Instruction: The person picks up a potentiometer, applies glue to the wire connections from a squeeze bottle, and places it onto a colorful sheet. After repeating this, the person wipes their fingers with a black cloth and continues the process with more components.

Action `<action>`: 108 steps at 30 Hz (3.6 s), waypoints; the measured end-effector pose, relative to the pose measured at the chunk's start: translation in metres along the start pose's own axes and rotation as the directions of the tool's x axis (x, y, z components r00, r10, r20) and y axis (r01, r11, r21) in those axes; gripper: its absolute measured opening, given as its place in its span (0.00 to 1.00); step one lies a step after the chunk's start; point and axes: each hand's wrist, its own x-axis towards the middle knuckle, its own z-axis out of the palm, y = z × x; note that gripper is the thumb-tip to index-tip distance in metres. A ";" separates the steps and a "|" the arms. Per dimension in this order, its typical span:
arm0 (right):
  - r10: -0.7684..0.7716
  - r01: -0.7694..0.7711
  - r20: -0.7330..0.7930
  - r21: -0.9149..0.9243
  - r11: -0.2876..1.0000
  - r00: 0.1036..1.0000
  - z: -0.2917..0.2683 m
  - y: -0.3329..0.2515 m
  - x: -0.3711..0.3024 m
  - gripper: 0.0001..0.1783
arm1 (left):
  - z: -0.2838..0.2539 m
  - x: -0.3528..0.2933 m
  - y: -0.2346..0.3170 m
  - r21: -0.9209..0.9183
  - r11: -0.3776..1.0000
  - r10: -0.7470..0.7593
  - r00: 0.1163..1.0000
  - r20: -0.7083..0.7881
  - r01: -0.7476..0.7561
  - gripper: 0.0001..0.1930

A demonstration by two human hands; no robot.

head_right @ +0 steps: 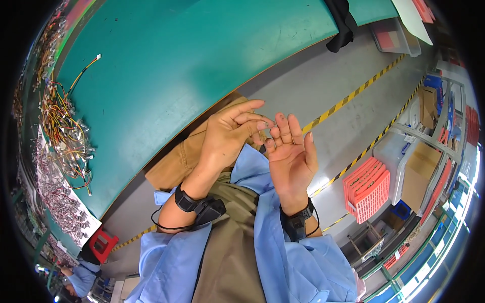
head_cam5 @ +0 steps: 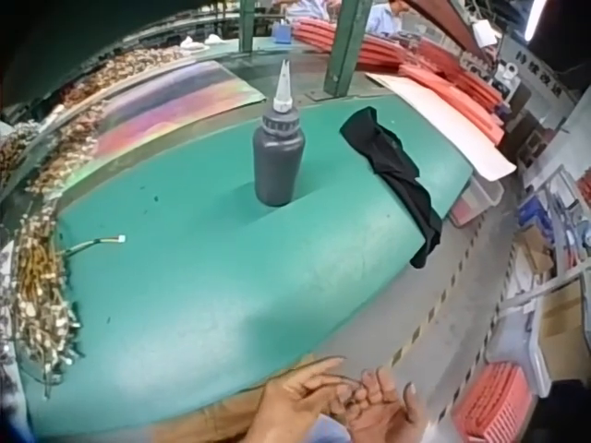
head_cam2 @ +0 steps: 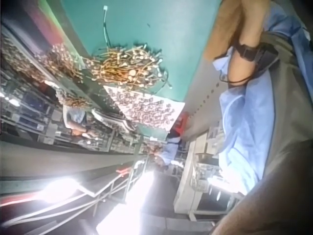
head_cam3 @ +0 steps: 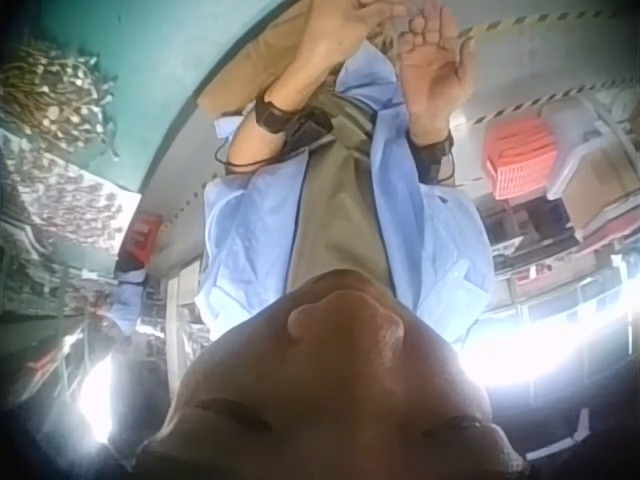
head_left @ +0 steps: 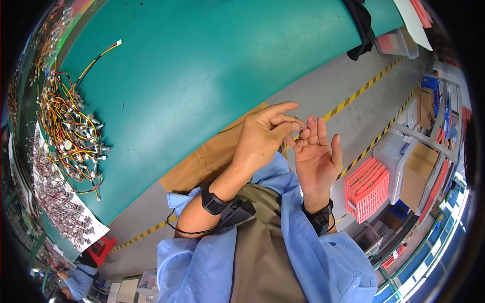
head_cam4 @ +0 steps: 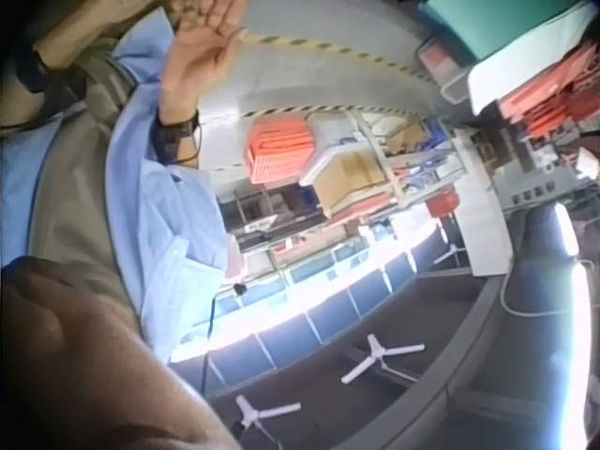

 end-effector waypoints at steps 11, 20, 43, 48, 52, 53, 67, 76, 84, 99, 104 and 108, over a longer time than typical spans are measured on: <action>-0.077 0.096 0.133 -0.143 0.985 0.988 -0.006 0.001 0.000 0.25 | -0.005 0.007 -0.010 -0.160 0.983 0.097 0.995 0.029 -0.091 0.13; -0.157 0.232 0.314 -0.218 0.948 0.936 -0.011 0.002 0.003 0.24 | -0.012 0.005 -0.017 0.145 0.952 0.228 0.940 0.253 -0.270 0.08; 0.134 0.136 0.691 -0.321 0.937 0.710 0.113 -0.013 0.060 0.20 | -0.003 -0.035 0.008 0.120 0.913 0.391 0.920 0.015 -0.390 0.07; 0.318 -0.062 0.884 -0.316 0.947 0.344 0.087 -0.033 0.104 0.27 | -0.015 -0.053 0.040 0.318 0.930 0.179 0.983 0.049 -0.185 0.14; 0.252 -0.101 0.451 -0.333 0.938 0.856 0.130 -0.002 0.050 0.37 | -0.029 -0.068 0.010 0.152 0.868 0.485 0.872 -0.057 -0.473 0.13; 0.366 -0.244 0.485 -0.297 0.923 0.794 0.129 -0.003 0.059 0.35 | -0.047 -0.073 0.010 0.084 0.913 0.399 0.917 0.015 -0.398 0.13; 0.637 -0.746 0.398 0.249 0.617 0.660 0.198 0.037 0.135 0.31 | -0.116 -0.170 0.016 0.340 0.940 0.245 0.660 -0.710 0.017 0.07; 0.550 -0.665 0.398 0.261 0.700 0.735 0.209 0.041 0.162 0.25 | -0.223 -0.170 -0.078 0.690 0.610 0.542 0.429 -0.722 0.391 0.11; 0.589 -0.647 0.447 -0.030 0.762 0.673 0.279 0.071 0.167 0.27 | -0.134 -0.215 0.032 0.745 0.620 0.013 0.945 -0.326 0.248 0.24; 0.535 -0.400 0.561 -0.356 0.845 0.632 0.264 0.135 0.209 0.24 | -0.155 -0.172 0.185 0.918 0.203 0.853 0.400 -0.336 0.340 0.09; 0.486 -0.336 0.568 -0.354 0.873 0.665 0.263 0.133 0.205 0.22 | -0.159 -0.153 0.180 0.855 0.130 0.810 0.444 -0.384 0.502 0.09; 0.490 -0.345 0.557 -0.351 0.871 0.671 0.259 0.134 0.207 0.20 | -0.166 -0.150 0.172 0.852 0.289 0.803 0.374 -0.464 0.437 0.09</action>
